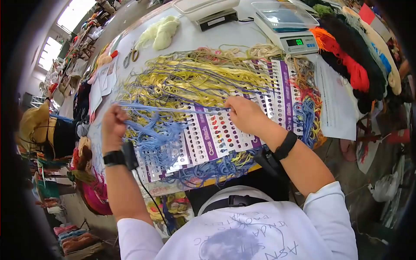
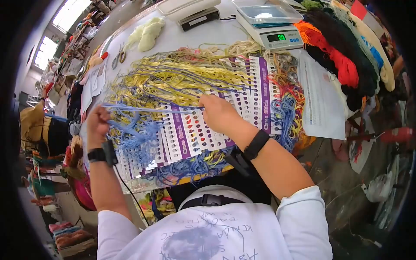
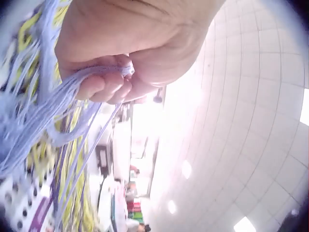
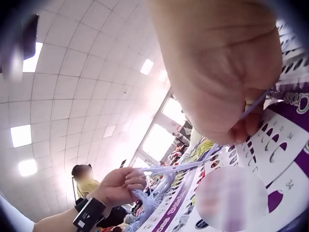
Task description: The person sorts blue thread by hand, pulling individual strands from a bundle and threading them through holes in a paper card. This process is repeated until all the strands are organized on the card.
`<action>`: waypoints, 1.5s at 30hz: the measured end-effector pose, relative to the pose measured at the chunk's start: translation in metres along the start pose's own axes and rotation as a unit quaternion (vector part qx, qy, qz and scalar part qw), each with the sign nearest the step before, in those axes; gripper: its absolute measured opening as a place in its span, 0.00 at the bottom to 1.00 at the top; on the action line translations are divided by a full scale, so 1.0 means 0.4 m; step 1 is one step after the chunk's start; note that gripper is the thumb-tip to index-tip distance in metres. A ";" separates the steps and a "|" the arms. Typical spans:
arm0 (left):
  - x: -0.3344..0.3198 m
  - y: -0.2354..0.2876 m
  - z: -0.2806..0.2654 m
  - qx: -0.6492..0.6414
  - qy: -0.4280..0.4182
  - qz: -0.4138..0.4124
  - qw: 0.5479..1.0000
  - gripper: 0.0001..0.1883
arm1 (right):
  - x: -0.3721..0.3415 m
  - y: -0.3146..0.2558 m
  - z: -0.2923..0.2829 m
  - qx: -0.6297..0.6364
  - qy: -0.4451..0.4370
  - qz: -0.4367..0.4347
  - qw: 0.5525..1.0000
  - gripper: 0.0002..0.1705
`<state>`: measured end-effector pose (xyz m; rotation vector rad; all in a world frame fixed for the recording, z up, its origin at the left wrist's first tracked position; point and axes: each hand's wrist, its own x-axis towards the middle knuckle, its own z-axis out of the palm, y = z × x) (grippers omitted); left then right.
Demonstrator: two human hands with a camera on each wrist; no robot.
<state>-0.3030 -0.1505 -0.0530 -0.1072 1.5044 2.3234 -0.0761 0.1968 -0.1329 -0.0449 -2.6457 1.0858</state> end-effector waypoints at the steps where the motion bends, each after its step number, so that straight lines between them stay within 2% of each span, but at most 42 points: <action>1: -0.001 0.052 -0.007 0.049 -0.023 0.034 0.998 0.07 | 0.002 -0.001 -0.001 0.009 -0.013 0.019 1.000 0.11; 2: 0.001 0.059 -0.012 0.050 -0.022 0.036 0.998 0.07 | 0.006 -0.004 0.000 0.019 -0.025 0.036 0.999 0.10; 4: -0.018 0.061 0.020 0.135 0.124 0.163 0.969 0.05 | 0.010 -0.008 -0.003 0.038 -0.025 0.057 0.997 0.09; 5: -0.033 0.043 0.038 0.125 0.076 0.152 0.978 0.10 | 0.013 -0.010 -0.006 0.056 -0.024 0.081 0.995 0.08; 7: -0.095 -0.020 0.135 0.065 -0.031 0.069 0.995 0.11 | 0.016 -0.039 -0.019 0.089 -0.005 0.090 0.992 0.07; 10: -0.215 -0.126 0.279 -0.008 -0.154 -0.058 0.986 0.15 | 0.018 -0.133 -0.045 0.138 0.019 0.094 0.986 0.08; 11: -0.252 -0.145 0.320 -0.015 -0.208 -0.086 0.974 0.17 | 0.018 -0.167 -0.048 0.236 0.005 0.097 0.967 0.09; 12: -0.279 -0.161 0.347 -0.018 -0.206 -0.085 0.975 0.17 | 0.017 -0.200 -0.052 0.331 -0.008 0.100 0.938 0.10; 13: -0.301 -0.174 0.369 -0.034 -0.231 -0.127 0.964 0.21 | 0.014 -0.237 -0.059 0.328 -0.011 0.100 0.939 0.10; 14: -0.317 -0.186 0.385 -0.049 -0.256 -0.170 0.950 0.24 | 0.009 -0.274 -0.067 0.420 -0.027 0.112 0.900 0.10; 15: -0.325 -0.196 0.394 -0.051 -0.256 -0.170 0.950 0.24 | 0.004 -0.293 -0.071 0.508 -0.043 0.122 0.852 0.10; 17: -0.338 -0.205 0.404 -0.049 -0.318 -0.192 0.927 0.26 | -0.003 -0.297 -0.072 0.492 -0.055 0.139 0.858 0.10; 20: -0.357 -0.200 0.419 -0.032 -0.305 -0.176 0.935 0.27 | -0.011 -0.300 -0.068 0.486 -0.061 0.161 0.857 0.09; 22: -0.356 -0.200 0.410 -0.039 -0.300 -0.183 0.935 0.28 | -0.016 -0.302 -0.067 0.541 -0.051 0.171 0.822 0.08; 25: -0.352 -0.201 0.399 -0.050 -0.301 -0.189 0.933 0.27 | -0.020 -0.296 -0.067 0.551 -0.059 0.164 0.817 0.07; 27: -0.344 -0.206 0.392 0.000 -0.266 -0.128 0.956 0.21 | -0.018 -0.284 -0.069 0.559 -0.054 0.139 0.816 0.06; 28: -0.331 -0.207 0.378 -0.001 -0.265 -0.127 0.956 0.21 | -0.018 -0.275 -0.072 0.567 -0.048 0.115 0.815 0.05; 29: -0.306 -0.203 0.350 -0.021 -0.250 -0.111 0.962 0.15 | -0.025 -0.255 -0.084 0.566 -0.049 0.114 0.815 0.05; 30: -0.276 -0.194 0.315 -0.040 -0.235 -0.096 0.966 0.13 | -0.038 -0.221 -0.110 0.628 -0.070 0.075 0.772 0.05; 32: -0.177 -0.143 0.185 -0.221 -0.195 -0.160 0.942 0.15 | -0.072 -0.133 -0.218 0.695 -0.080 0.125 0.703 0.06; 33: -0.141 -0.101 0.121 -0.256 -0.131 -0.116 0.951 0.16 | -0.101 -0.080 -0.295 0.704 -0.026 0.147 0.694 0.06; 34: -0.106 -0.061 0.029 -0.317 -0.095 -0.111 0.937 0.15 | -0.136 -0.020 -0.376 0.710 0.028 0.169 0.683 0.07; 35: -0.073 -0.018 -0.071 -0.387 -0.084 -0.075 0.915 0.15 | -0.188 0.046 -0.462 0.721 0.090 0.154 0.669 0.06; 36: -0.041 0.034 -0.180 -0.376 -0.066 -0.060 0.922 0.15 | -0.243 0.147 -0.571 0.734 0.083 0.145 0.658 0.08; 37: -0.030 0.084 -0.265 -0.369 -0.033 -0.040 0.928 0.16 | -0.295 0.151 -0.662 0.686 0.209 0.209 0.665 0.09; 38: 0.014 0.132 -0.375 -0.265 0.103 0.028 0.958 0.17 | -0.368 0.232 -0.774 0.713 0.213 0.200 0.638 0.10; 39: 0.043 0.174 -0.484 -0.302 0.082 0.020 0.949 0.17 | -0.494 0.385 -0.934 0.682 0.308 0.212 0.629 0.11; 40: 0.034 0.205 -0.485 -0.276 0.129 0.068 0.950 0.17 | -0.618 0.538 -1.093 0.638 0.397 0.225 0.620 0.15; 41: 0.055 0.234 -0.531 -0.276 0.114 0.083 0.951 0.16 | -0.733 0.631 -1.225 0.554 0.491 0.201 0.642 0.16; 42: 0.075 0.255 -0.565 -0.276 0.099 0.099 0.951 0.16 | -0.768 0.656 -1.284 0.506 0.530 0.178 0.657 0.17; 43: 0.074 0.250 -0.524 -0.276 0.096 0.097 0.951 0.16 | -0.801 0.680 -1.342 0.454 0.568 0.156 0.668 0.18; 44: 0.060 0.241 -0.437 -0.283 0.062 0.095 0.952 0.15 | -0.743 0.626 -1.337 0.427 0.564 0.150 0.691 0.17; 45: 0.041 0.224 -0.329 -0.289 0.028 0.094 0.952 0.15 | -0.625 0.527 -1.248 0.420 0.531 0.151 0.720 0.16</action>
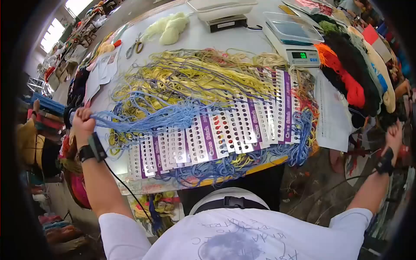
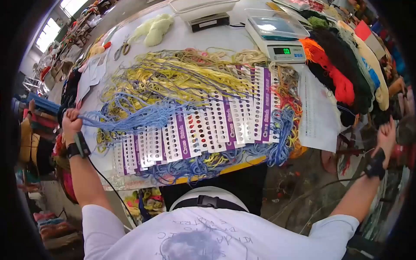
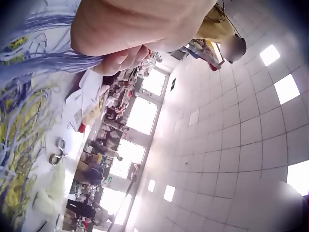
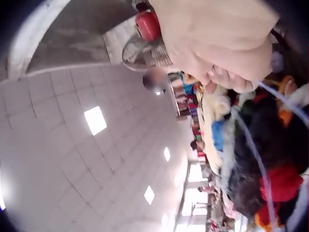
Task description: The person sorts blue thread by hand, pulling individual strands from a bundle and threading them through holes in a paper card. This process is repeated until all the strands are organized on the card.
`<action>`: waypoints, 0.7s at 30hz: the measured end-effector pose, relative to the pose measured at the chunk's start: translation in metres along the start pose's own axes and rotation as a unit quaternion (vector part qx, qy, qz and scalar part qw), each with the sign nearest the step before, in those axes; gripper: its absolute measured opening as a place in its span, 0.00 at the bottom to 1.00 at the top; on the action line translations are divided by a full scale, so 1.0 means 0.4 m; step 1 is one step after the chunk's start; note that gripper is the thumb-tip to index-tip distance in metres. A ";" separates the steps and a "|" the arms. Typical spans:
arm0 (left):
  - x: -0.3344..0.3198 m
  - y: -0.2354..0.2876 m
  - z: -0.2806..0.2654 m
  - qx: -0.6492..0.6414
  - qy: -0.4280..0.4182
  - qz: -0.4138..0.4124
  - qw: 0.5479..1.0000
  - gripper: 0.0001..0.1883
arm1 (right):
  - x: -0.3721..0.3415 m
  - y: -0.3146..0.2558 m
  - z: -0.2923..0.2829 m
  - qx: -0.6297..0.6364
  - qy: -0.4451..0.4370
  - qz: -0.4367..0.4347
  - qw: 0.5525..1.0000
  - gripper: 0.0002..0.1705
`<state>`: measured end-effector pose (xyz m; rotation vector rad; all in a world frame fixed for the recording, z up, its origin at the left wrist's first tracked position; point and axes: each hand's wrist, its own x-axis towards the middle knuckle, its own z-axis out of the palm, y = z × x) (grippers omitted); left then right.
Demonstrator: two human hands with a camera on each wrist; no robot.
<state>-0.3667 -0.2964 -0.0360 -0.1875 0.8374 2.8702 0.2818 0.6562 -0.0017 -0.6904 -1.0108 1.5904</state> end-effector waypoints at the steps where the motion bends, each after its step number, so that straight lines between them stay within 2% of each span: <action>1: -0.040 -0.092 0.083 0.047 -0.009 -0.027 0.998 0.14 | -0.107 0.051 0.187 -0.026 -0.032 0.015 0.999 0.14; 2: -0.090 -0.202 0.165 0.094 -0.018 -0.053 0.994 0.14 | -0.223 0.116 0.370 -0.055 -0.055 0.036 0.996 0.13; 3: -0.142 -0.306 0.224 0.137 -0.071 -0.126 0.980 0.13 | -0.354 0.182 0.546 -0.090 -0.082 0.063 0.991 0.12; 4: -0.145 -0.388 0.215 0.141 -0.185 -0.251 0.940 0.07 | -0.397 0.276 0.604 -0.137 -0.133 0.101 0.976 0.13; 5: -0.236 -0.506 0.289 0.249 -0.093 -0.233 0.936 0.11 | -0.506 0.350 0.705 -0.213 -0.238 0.095 0.943 0.21; 6: -0.278 -0.589 0.288 0.335 -0.149 -0.261 0.893 0.17 | -0.585 0.414 0.757 -0.245 -0.299 0.120 0.914 0.18; 7: -0.320 -0.651 0.310 0.310 -0.203 -0.387 0.845 0.17 | -0.665 0.477 0.809 -0.275 -0.361 0.139 0.880 0.16; 9: -0.372 -0.765 0.313 0.411 -0.191 -0.427 0.783 0.14 | -0.781 0.555 0.893 -0.309 -0.432 0.177 0.829 0.13; 11: -0.403 -0.819 0.324 0.452 -0.182 -0.418 0.767 0.12 | -0.835 0.650 0.917 -0.327 -0.477 0.156 0.800 0.11; 12: -0.412 -0.834 0.325 0.491 -0.172 -0.410 0.749 0.09 | -0.850 0.681 0.919 -0.327 -0.477 0.158 0.800 0.11; 15: -0.417 -0.849 0.322 0.516 -0.171 -0.391 0.743 0.04 | -0.872 0.743 0.905 -0.338 -0.472 0.144 0.802 0.11; 18: -0.406 -0.876 0.296 0.450 -0.169 -0.430 0.764 0.03 | -0.872 0.761 0.900 -0.349 -0.445 0.135 0.813 0.10; 21: -0.405 -0.887 0.296 0.434 -0.178 -0.420 0.777 0.05 | -0.874 0.759 0.898 -0.326 -0.432 0.161 0.826 0.09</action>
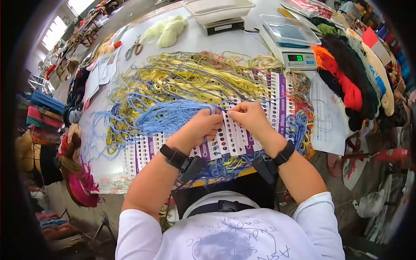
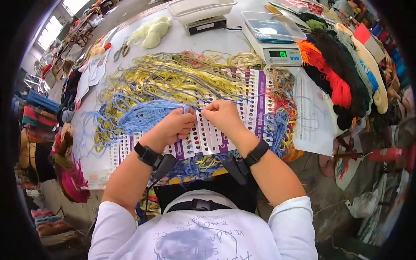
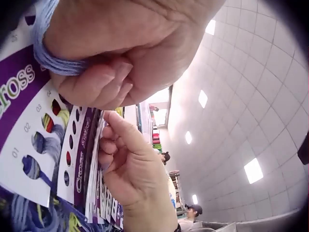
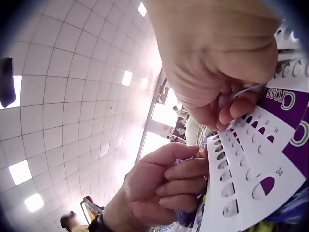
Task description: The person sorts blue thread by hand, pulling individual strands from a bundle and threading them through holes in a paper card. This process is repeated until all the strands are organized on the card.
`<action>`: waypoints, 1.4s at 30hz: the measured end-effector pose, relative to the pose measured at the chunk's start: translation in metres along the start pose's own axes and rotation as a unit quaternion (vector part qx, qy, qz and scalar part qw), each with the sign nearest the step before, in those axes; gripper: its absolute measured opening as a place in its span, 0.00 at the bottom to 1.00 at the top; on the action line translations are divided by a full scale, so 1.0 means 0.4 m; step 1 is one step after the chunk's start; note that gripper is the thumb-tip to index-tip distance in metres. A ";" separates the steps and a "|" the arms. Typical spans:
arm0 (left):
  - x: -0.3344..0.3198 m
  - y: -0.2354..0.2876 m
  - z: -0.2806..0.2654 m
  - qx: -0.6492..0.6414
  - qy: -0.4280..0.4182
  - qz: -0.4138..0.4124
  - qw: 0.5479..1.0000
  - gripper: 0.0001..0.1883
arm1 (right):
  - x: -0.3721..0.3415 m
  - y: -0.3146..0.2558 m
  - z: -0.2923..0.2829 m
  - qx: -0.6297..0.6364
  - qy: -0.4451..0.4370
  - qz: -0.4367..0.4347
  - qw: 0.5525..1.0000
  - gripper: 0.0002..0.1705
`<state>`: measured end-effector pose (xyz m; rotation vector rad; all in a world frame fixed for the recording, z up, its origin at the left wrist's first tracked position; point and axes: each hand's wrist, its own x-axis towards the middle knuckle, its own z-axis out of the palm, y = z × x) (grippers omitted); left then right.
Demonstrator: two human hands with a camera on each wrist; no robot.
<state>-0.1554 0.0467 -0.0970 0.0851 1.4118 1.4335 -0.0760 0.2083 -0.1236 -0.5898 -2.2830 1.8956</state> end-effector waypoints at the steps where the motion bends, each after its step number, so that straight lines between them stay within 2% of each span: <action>1: -0.002 0.001 0.009 -0.001 -0.001 0.000 1.000 0.05 | 0.000 0.003 -0.001 -0.001 0.000 0.000 1.000 0.09; 3: -0.012 0.005 0.029 0.063 0.064 0.017 0.996 0.04 | 0.001 0.010 0.000 -0.037 0.000 -0.023 0.999 0.09; 10: 0.003 -0.009 0.015 0.048 0.050 0.030 0.997 0.04 | -0.024 -0.006 0.018 -0.124 0.038 -0.105 0.986 0.06; 12: 0.002 -0.009 0.018 0.018 0.066 0.028 0.997 0.03 | -0.038 0.003 0.025 -0.241 0.092 -0.282 0.924 0.05; 15: 0.007 -0.017 0.008 0.008 0.048 0.038 0.998 0.03 | -0.073 -0.026 0.023 -0.293 0.056 -0.278 0.913 0.06; 18: 0.009 -0.018 0.013 0.033 0.062 0.053 0.996 0.04 | -0.077 -0.022 0.020 -0.252 0.066 -0.277 0.925 0.06; 20: 0.007 -0.018 0.020 0.041 0.078 0.062 0.994 0.05 | -0.069 -0.016 0.010 -0.251 0.058 -0.257 0.932 0.07; 22: 0.007 -0.018 0.026 0.043 0.160 0.114 0.980 0.04 | -0.062 -0.015 0.000 -0.186 0.059 -0.188 0.963 0.09; 24: -0.005 -0.013 -0.030 0.039 0.148 0.134 0.979 0.04 | -0.057 -0.024 -0.015 -0.185 0.056 -0.175 0.965 0.09; 26: -0.029 0.013 -0.075 -0.103 0.124 0.219 0.962 0.05 | -0.057 -0.021 -0.026 -0.328 0.050 -0.229 0.915 0.07; 27: -0.040 0.022 -0.082 -0.101 0.123 0.216 0.963 0.05 | -0.058 -0.020 -0.026 -0.327 0.051 -0.226 0.916 0.07; 29: -0.067 0.046 -0.084 -0.286 0.131 0.258 0.914 0.06 | -0.052 -0.022 -0.024 -0.400 0.044 -0.244 0.882 0.04; 30: -0.068 0.045 -0.091 -0.286 0.133 0.258 0.913 0.06 | -0.047 -0.022 -0.023 -0.399 0.043 -0.245 0.883 0.04; 32: -0.070 0.040 -0.097 -0.301 0.048 0.250 0.919 0.04 | -0.040 -0.020 -0.025 -0.440 0.079 -0.342 0.827 0.03; 33: -0.070 0.039 -0.094 -0.301 0.048 0.251 0.919 0.04 | -0.036 -0.023 -0.024 -0.441 0.080 -0.342 0.826 0.03; 36: -0.061 0.039 -0.044 -0.257 0.012 0.203 0.945 0.05 | -0.039 -0.041 -0.025 -0.393 0.085 -0.387 0.830 0.03; 38: -0.041 0.031 -0.008 -0.069 -0.054 0.196 0.977 0.09 | -0.056 -0.071 -0.021 -0.239 0.008 -0.245 0.940 0.05; 39: -0.026 0.027 0.013 0.007 -0.035 0.183 0.982 0.09 | -0.058 -0.084 -0.023 -0.227 -0.010 -0.236 0.945 0.05; 40: -0.014 0.022 0.026 0.007 -0.037 0.183 0.982 0.09 | -0.056 -0.085 -0.022 -0.228 -0.008 -0.235 0.945 0.05; 42: 0.003 0.013 0.039 0.166 0.061 0.190 0.966 0.09 | -0.051 -0.082 -0.020 -0.188 -0.014 -0.229 0.955 0.05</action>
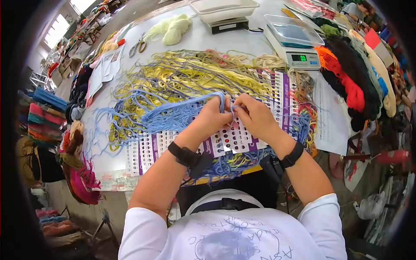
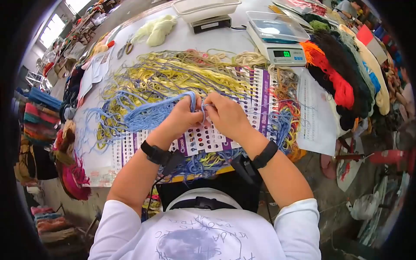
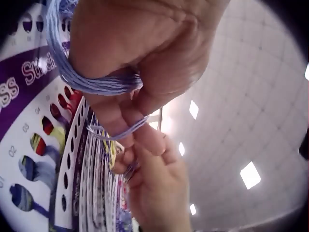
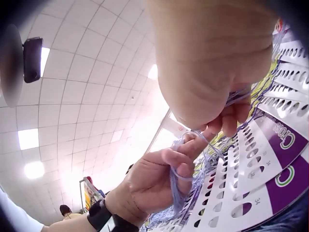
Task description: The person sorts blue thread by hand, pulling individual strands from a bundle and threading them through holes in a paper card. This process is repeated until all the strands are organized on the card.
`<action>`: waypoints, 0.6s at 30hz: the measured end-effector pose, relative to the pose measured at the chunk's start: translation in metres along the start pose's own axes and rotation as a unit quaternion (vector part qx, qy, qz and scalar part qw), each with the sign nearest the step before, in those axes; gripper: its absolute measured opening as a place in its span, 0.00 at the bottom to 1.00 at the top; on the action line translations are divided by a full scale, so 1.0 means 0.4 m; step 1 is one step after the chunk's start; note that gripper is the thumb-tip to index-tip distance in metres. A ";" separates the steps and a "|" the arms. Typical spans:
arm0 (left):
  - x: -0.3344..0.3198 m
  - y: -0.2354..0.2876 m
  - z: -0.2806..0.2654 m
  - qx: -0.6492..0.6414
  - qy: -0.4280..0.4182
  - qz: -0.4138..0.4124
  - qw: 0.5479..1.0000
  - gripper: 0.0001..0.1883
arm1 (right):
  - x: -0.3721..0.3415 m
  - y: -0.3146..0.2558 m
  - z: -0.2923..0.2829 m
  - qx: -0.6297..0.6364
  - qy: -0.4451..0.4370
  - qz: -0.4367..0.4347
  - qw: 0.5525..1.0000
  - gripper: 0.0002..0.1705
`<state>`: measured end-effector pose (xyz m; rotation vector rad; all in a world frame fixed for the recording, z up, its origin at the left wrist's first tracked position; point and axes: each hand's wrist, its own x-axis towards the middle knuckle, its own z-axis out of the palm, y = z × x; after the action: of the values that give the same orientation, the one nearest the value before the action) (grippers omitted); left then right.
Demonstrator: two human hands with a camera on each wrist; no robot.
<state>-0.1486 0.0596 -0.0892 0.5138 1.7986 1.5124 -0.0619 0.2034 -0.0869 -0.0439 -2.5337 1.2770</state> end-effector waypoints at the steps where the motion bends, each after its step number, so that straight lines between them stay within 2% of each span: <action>1: -0.006 0.004 0.004 0.024 0.029 0.037 0.999 0.08 | 0.000 0.009 0.001 0.000 0.002 0.002 1.000 0.05; 4: -0.007 -0.007 -0.098 -0.050 0.031 0.058 0.997 0.08 | -0.015 0.065 0.019 -0.024 -0.036 0.042 0.998 0.06; 6: -0.041 0.032 -0.208 -0.150 0.078 0.035 0.985 0.11 | -0.027 0.105 0.039 -0.089 -0.010 -0.021 0.996 0.07; 8: -0.065 0.052 -0.360 -0.173 0.155 0.048 0.971 0.12 | -0.032 0.112 0.049 -0.079 -0.006 -0.017 0.997 0.07; 10: -0.067 0.060 -0.545 -0.238 0.264 0.061 0.933 0.12 | -0.031 0.112 0.053 -0.086 0.003 -0.004 0.996 0.07; 12: -0.079 0.073 -0.655 -0.148 0.300 0.105 0.936 0.07 | -0.031 0.108 0.050 -0.077 -0.003 0.012 0.997 0.06; 13: -0.086 0.102 -0.628 -0.146 0.301 0.107 0.936 0.07 | -0.028 0.104 0.047 -0.071 -0.006 0.026 0.997 0.06; 15: -0.093 0.176 -0.519 -0.074 0.447 0.167 0.876 0.03 | -0.027 0.095 0.040 -0.044 -0.005 0.049 0.998 0.05; 16: -0.088 0.166 -0.507 -0.095 0.374 0.156 0.909 0.03 | -0.026 0.088 0.035 -0.017 -0.006 0.073 0.997 0.05; 18: -0.084 0.145 -0.426 -0.156 0.222 0.154 0.950 0.10 | -0.019 0.059 0.026 0.018 0.012 0.089 0.996 0.06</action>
<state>-0.2604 -0.0655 -0.0155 0.3207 1.8058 2.2267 -0.0600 0.2084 -0.1132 -0.2819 -2.5332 1.3794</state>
